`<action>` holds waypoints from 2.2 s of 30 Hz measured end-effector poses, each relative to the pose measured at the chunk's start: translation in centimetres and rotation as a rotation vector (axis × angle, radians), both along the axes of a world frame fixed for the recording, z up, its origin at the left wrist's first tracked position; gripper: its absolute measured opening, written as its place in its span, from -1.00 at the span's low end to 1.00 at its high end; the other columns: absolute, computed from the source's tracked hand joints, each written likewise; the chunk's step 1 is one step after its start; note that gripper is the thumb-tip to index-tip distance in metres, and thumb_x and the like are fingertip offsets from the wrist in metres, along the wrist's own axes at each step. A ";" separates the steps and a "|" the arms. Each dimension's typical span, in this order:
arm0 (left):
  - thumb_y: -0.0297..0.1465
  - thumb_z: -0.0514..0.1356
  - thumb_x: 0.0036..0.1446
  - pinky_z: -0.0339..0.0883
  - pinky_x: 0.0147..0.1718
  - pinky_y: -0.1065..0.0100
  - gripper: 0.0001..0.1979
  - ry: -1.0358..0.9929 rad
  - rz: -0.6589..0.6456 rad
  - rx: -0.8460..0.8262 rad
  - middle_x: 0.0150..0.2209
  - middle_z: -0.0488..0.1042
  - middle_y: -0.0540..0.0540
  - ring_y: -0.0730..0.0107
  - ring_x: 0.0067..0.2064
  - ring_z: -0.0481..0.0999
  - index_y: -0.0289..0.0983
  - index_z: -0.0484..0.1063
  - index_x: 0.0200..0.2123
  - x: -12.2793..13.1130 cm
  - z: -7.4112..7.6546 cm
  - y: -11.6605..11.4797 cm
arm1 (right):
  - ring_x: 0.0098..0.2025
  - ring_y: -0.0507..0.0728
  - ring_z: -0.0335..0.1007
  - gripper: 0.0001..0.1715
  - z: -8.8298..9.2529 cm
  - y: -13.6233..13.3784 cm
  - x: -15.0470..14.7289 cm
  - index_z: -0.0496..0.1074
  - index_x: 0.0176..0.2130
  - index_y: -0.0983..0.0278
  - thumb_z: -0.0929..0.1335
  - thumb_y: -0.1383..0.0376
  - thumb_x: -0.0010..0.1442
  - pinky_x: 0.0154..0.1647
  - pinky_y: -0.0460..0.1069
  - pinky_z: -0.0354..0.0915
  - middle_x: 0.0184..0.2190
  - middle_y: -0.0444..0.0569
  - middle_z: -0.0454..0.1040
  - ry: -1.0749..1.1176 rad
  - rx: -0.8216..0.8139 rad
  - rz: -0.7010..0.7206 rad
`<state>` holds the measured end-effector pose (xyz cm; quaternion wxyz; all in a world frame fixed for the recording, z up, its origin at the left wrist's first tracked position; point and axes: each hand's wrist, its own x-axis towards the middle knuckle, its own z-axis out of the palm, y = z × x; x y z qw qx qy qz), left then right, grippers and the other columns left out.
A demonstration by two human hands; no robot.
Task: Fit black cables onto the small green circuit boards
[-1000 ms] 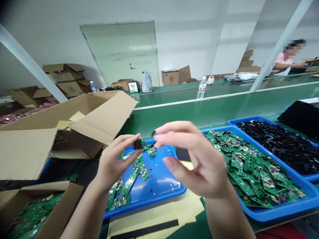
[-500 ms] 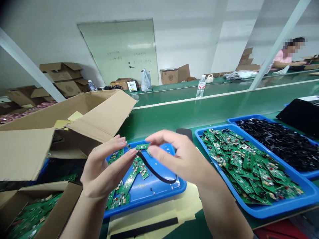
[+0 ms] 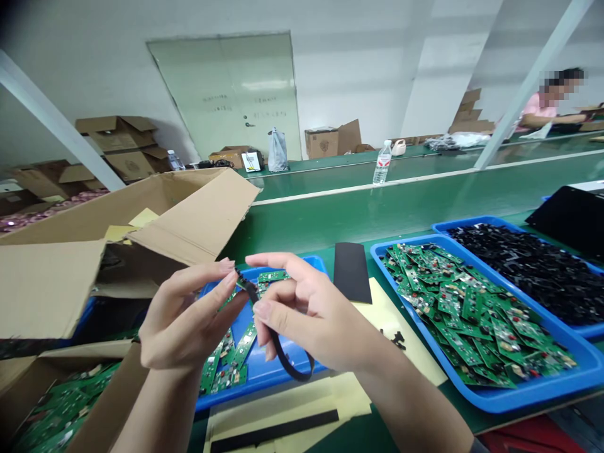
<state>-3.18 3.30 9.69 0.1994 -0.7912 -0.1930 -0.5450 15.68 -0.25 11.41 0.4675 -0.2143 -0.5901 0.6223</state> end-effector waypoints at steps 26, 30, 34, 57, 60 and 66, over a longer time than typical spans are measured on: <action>-0.59 0.11 0.18 0.45 -0.15 0.34 -0.45 0.127 -0.311 -0.594 -0.10 0.48 -0.15 0.36 -0.09 0.50 -0.14 0.18 0.22 1.4 0.7 -0.9 | -0.52 -0.02 0.28 -0.40 -0.9 1.2 0.5 0.06 0.21 0.21 0.25 0.43 0.21 -0.54 -0.14 0.25 -0.55 -0.24 0.32 -0.229 0.261 -0.146; -0.63 0.10 0.14 0.44 -0.17 0.38 -0.50 0.103 -0.302 -0.623 -0.12 0.51 -0.14 0.41 -0.13 0.52 -0.18 0.29 0.14 1.7 0.6 -1.1 | -0.53 -0.03 0.19 -0.38 -1.1 1.3 0.3 0.07 0.21 0.24 0.23 0.45 0.19 -0.50 -0.13 0.21 -0.57 -0.28 0.25 -0.399 0.399 -0.273; -0.62 0.11 0.14 0.44 -0.22 0.44 -0.53 0.072 -0.262 -0.607 -0.20 0.55 -0.09 0.47 -0.22 0.53 -0.21 0.32 0.12 1.9 0.3 -1.1 | -0.52 -0.04 0.21 -0.34 -1.1 1.3 0.1 0.08 0.21 0.22 0.23 0.48 0.14 -0.44 -0.13 0.22 -0.57 -0.29 0.26 -0.500 0.471 -0.339; -0.58 0.10 0.17 0.33 -0.38 0.46 -0.81 0.181 -0.258 -0.871 -0.37 0.51 -0.01 0.48 -0.38 0.44 -0.26 0.46 -0.23 3.1 0.2 -1.3 | -0.53 0.07 0.29 -0.36 -0.3 0.7 0.3 0.18 0.21 0.31 0.21 0.43 0.13 -0.49 -0.05 0.12 -0.56 -0.14 0.42 -1.047 0.491 -0.398; -0.57 0.11 0.17 0.35 -0.34 0.45 -0.78 0.139 -0.254 -0.862 -0.32 0.54 -0.03 0.46 -0.35 0.48 -0.25 0.46 -0.17 3.3 0.0 -1.3 | -0.53 0.05 0.30 -0.37 -0.3 0.7 0.3 0.19 0.20 0.29 0.22 0.44 0.13 -0.49 -0.07 0.15 -0.54 -0.15 0.43 -1.006 0.383 -0.399; -0.55 0.12 0.18 0.34 -0.32 0.43 -0.81 0.215 -0.246 -0.926 -0.29 0.54 -0.06 0.42 -0.31 0.48 -0.27 0.46 -0.17 3.1 0.1 -1.2 | -0.54 0.05 0.30 -0.33 -0.4 0.8 0.0 0.20 0.20 0.28 0.24 0.47 0.09 -0.50 -0.08 0.11 -0.56 -0.16 0.43 -1.048 0.363 -0.418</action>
